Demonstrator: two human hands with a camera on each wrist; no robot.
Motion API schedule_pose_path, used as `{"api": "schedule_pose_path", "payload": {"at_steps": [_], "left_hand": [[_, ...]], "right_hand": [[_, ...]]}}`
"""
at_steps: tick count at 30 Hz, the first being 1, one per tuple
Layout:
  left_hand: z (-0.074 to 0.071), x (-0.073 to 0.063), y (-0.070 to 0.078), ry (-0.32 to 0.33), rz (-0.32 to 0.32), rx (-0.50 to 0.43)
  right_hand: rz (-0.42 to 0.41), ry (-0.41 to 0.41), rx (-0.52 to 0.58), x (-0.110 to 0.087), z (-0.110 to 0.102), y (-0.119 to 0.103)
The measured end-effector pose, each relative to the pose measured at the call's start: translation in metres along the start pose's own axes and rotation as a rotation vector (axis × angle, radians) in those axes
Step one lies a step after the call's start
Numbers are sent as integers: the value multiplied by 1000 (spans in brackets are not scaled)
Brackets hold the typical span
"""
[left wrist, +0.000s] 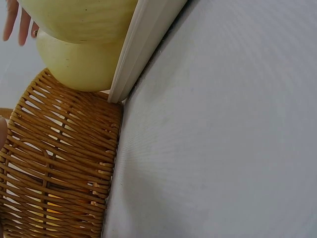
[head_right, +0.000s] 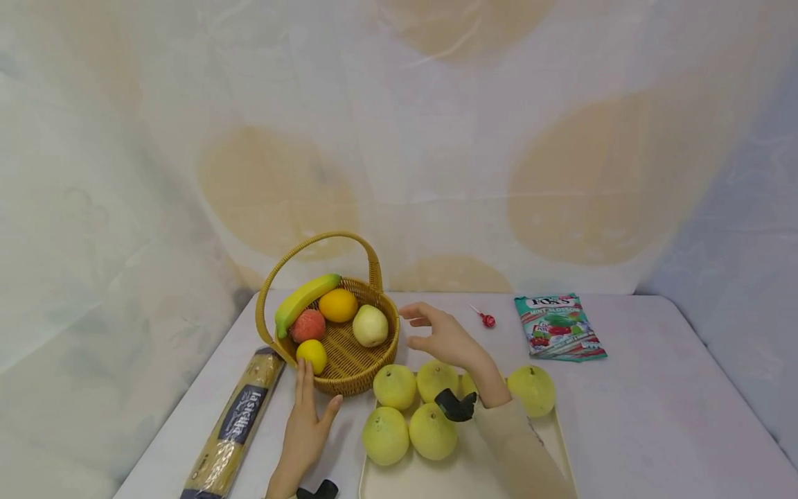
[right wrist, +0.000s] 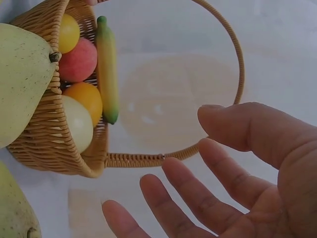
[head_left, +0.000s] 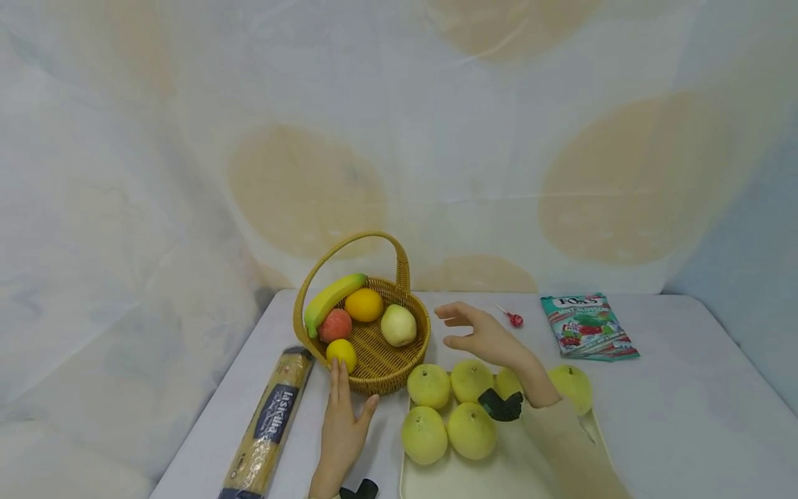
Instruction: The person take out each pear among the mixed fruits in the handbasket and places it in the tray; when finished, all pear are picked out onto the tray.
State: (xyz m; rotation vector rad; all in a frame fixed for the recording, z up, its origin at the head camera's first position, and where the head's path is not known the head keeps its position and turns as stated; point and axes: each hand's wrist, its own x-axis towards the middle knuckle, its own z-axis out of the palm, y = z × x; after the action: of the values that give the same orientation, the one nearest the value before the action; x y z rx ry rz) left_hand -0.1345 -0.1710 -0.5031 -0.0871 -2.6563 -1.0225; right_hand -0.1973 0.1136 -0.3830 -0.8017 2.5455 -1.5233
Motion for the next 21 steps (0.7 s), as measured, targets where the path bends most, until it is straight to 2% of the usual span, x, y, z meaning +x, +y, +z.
{"api": "schedule_pose_path", "payload": {"at_steps": [7,21], "left_hand": [[-1,0,2,0,0,-1],[0,0,0,2,-2,0]], "right_hand": [[43,1,10,11,3,-1],[70,9,47,26,10,5]]}}
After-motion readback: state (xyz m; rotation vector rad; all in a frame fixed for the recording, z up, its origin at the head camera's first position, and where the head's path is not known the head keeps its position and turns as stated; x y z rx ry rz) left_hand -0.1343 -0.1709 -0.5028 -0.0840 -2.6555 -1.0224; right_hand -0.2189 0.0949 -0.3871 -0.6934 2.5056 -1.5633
